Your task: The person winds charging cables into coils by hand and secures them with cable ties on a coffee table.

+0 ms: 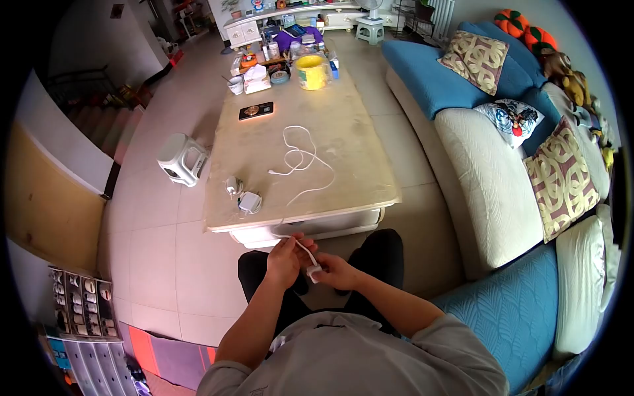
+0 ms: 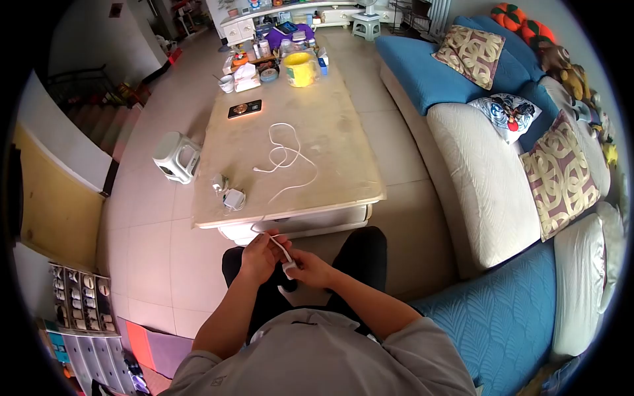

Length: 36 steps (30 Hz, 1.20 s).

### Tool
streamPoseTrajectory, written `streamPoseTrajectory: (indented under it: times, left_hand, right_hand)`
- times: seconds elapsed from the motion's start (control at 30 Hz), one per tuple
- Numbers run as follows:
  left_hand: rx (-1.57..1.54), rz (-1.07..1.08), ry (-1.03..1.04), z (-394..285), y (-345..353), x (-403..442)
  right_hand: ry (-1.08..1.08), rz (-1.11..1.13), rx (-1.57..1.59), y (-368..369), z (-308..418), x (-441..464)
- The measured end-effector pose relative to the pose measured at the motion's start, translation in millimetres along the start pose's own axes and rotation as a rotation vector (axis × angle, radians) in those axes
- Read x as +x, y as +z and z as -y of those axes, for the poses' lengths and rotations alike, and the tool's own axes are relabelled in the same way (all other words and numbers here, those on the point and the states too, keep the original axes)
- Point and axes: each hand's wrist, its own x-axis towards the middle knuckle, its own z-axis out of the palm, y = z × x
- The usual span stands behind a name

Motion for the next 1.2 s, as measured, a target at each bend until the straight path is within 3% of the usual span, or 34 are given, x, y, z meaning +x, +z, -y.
streamPoseTrajectory:
  times: [0.2, 0.3, 0.33, 0.43, 0.57, 0.63, 0.8, 1.03, 1.07, 1.1, 1.2]
  left_hand:
    - [0.309, -0.047, 0.056, 25.2, -10.6, 11.4]
    - [0.252, -0.113, 0.094, 32.3, -19.8, 12.5]
    - [0.159, -0.167, 0.162, 34.5, -21.7, 15.4]
    - [0.067, -0.307, 0.159, 25.4, -25.3, 11.2]
    - [0.068, -0.212, 0.097, 22.6, -33.7, 9.2]
    - [0.056, -0.203, 0.069, 24.8, -37.3, 9.5]
    - [0.056, -0.189, 0.019, 21.5, -32.5, 8.1]
    - [0.177, -0.11, -0.07, 13.3, -33.6, 18.0]
    - [0.174, -0.097, -0.05, 11.4, -27.9, 17.2]
    - [0.173, -0.08, -0.028, 8.3, -19.4, 16.4]
    - [0.194, -0.023, -0.077, -3.8, -6.0, 17.5]
  right_hand:
    - [-0.024, -0.069, 0.004, 2.1, -7.6, 10.0]
    - [-0.113, -0.042, -0.016, -0.2, -22.6, 17.7]
    - [-0.187, -0.084, -0.237, -5.2, -1.4, 13.8]
    - [0.195, -0.16, -0.39, -58.5, -17.9, 37.3]
    - [0.162, -0.786, -0.771, -129.8, -20.5, 40.9]
    - [0.186, -0.917, -1.038, -168.9, -36.2, 44.3]
    - [0.556, -0.853, -1.191, -202.8, -34.0, 54.4]
    - [0.26, -0.637, -1.172, -168.0, -43.6, 105.4]
    - [0.091, -0.649, -1.243, -174.9, -65.2, 111.6]
    - [0.026, -0.714, -1.058, -163.6, -49.7, 108.3]
    - [-0.044, -0.574, -0.856, -135.1, -7.0, 98.8]
